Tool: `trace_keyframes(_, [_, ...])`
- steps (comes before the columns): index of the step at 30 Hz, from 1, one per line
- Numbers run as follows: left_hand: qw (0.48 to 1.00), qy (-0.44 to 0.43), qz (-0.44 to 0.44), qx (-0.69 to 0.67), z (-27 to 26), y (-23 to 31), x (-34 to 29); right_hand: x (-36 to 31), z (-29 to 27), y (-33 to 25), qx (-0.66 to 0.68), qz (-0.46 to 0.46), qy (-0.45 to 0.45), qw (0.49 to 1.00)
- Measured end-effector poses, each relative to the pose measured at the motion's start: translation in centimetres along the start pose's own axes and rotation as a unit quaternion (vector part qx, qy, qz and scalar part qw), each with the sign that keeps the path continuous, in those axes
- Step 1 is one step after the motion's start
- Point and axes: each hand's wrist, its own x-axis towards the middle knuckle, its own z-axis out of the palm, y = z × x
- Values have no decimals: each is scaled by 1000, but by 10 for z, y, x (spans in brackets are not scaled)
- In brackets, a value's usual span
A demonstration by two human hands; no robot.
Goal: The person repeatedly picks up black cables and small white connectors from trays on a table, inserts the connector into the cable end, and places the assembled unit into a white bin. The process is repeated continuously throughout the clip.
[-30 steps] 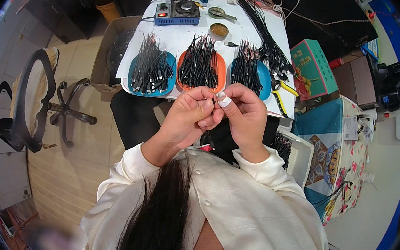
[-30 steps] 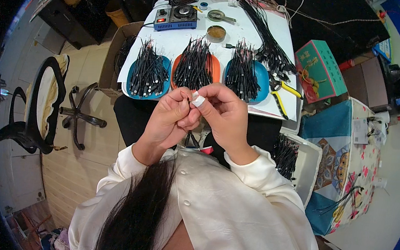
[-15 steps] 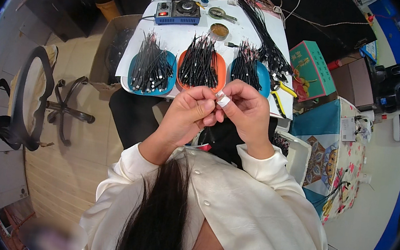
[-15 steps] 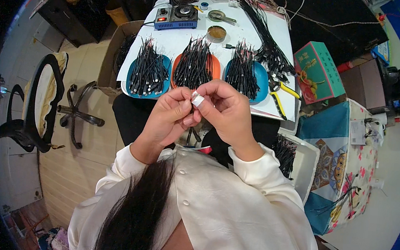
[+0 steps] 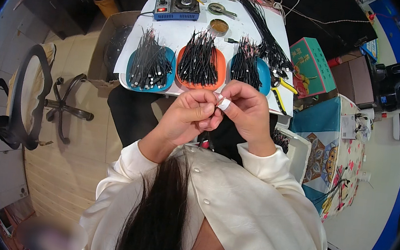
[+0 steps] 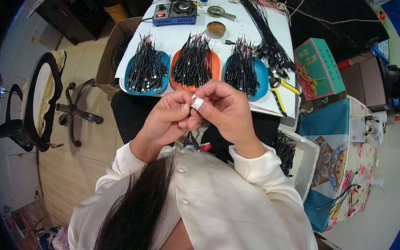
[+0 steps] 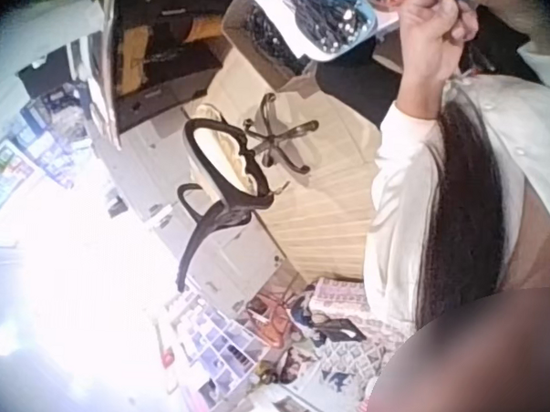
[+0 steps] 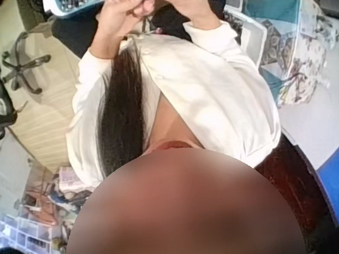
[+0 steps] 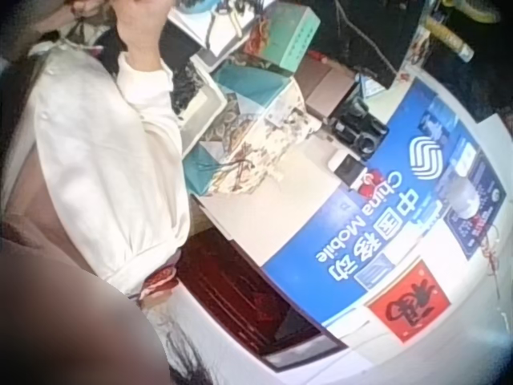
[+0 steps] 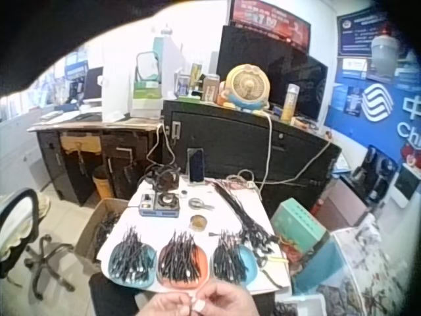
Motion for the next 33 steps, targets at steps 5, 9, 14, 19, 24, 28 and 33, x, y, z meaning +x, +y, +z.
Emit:
trace_keyframes(5, [999, -6, 40, -31, 1, -7, 2, -4, 11, 14, 112, -3, 57, 992])
trace_keyframes(9, [999, -10, 35, -12, -1, -4, 3, -2, 9, 9, 55, -6, 48, 997])
trace_keyframes(14, [1000, -13, 7, 15, -4, -2, 2, 0, 2, -6, -11, 19, 2, 1000])
trace_keyframes(19, [999, -38, -21, -11, -8, -2, 3, 1, -4, -9, -58, 31, -15, 998])
trace_keyframes(24, [997, 30, 50, 51, -3, -9, 2, 0, 3, -1, 115, 116, 44, 986])
trace_keyframes(28, [964, 59, 69, 252, 3, -5, 1, -4, -4, 5, 139, 151, 31, 978])
trace_keyframes(33, [748, 57, 176, 637, 3, -2, -2, -10, -19, 21, 151, 164, -9, 975])
